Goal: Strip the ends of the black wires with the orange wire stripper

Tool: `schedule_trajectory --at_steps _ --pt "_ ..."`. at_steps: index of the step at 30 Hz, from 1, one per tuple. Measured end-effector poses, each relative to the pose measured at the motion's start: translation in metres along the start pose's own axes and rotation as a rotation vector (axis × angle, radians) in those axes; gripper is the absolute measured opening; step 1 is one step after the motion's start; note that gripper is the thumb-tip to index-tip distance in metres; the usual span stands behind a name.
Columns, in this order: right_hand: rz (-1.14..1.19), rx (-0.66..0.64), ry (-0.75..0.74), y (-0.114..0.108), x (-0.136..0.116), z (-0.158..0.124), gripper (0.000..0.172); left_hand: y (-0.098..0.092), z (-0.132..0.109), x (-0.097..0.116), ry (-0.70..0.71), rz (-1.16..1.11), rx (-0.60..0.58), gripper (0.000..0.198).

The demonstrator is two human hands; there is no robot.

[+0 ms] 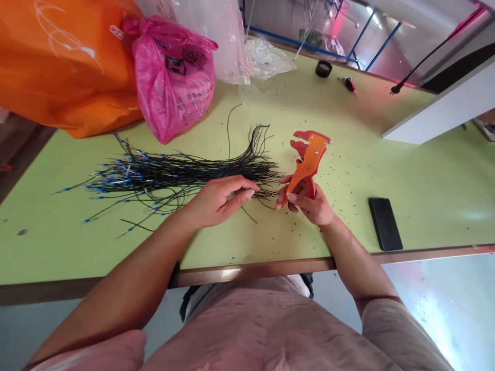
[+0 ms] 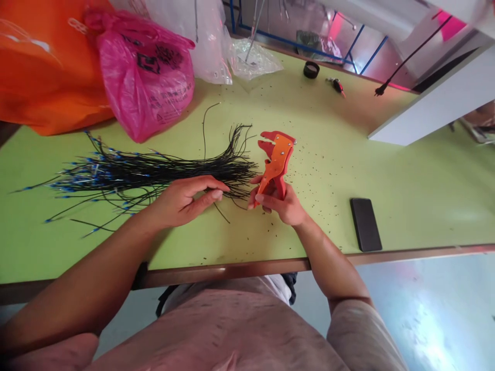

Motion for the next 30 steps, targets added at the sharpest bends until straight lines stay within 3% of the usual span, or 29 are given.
schedule_trajectory --at_steps 5,9,15,25,30 --pt "-0.094 -0.086 0.042 0.010 0.003 -0.008 0.046 -0.016 0.000 0.000 -0.105 -0.081 0.168 0.043" --pt "-0.081 -0.199 0.118 0.019 0.009 -0.016 0.048 -0.026 -0.002 -0.005 -0.178 -0.103 0.207 0.044" --pt "-0.041 -0.356 0.225 0.035 0.016 -0.022 0.055 -0.027 -0.009 -0.015 -0.219 -0.250 0.341 0.048" --pt "-0.059 -0.365 0.322 0.037 0.028 -0.021 0.065 -0.022 -0.001 0.001 -0.155 -0.403 0.273 0.034" --pt "-0.070 -0.331 0.309 0.039 0.029 -0.019 0.054 -0.020 -0.005 0.002 -0.188 -0.375 0.236 0.031"
Point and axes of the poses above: each hand's wrist, its own z-axis towards the middle knuckle, its own y-axis out of the palm, x = y × z, the point moved 8 cm from there along z, towards the middle knuckle, and after that the axes turned 13 degrees about y, right-handed, at the moved point
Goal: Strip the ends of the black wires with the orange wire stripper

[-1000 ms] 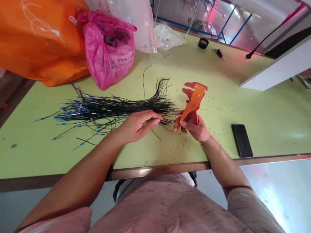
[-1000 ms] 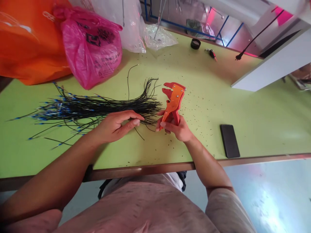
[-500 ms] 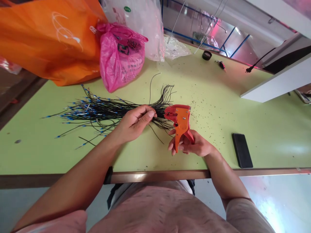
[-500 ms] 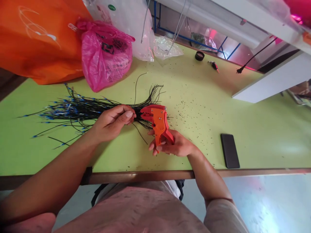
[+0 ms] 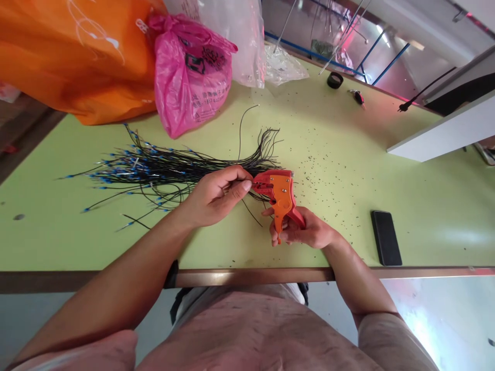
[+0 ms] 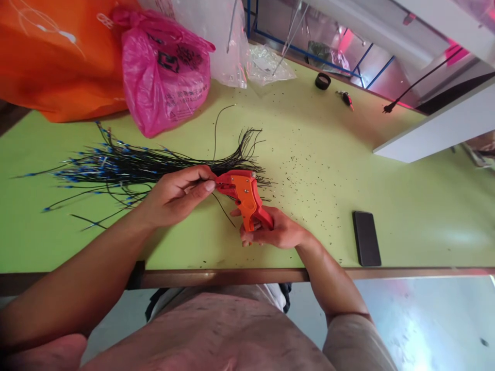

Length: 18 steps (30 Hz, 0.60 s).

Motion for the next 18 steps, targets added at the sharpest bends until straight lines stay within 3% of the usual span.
schedule_trajectory --at_steps 7,18 --pt "0.088 0.021 -0.038 0.010 -0.004 0.008 0.035 0.001 -0.001 0.010 0.116 -0.050 0.049 0.019" --pt "0.011 0.113 -0.088 0.015 -0.003 0.006 0.044 0.002 -0.006 0.025 0.311 -0.146 0.176 0.025"
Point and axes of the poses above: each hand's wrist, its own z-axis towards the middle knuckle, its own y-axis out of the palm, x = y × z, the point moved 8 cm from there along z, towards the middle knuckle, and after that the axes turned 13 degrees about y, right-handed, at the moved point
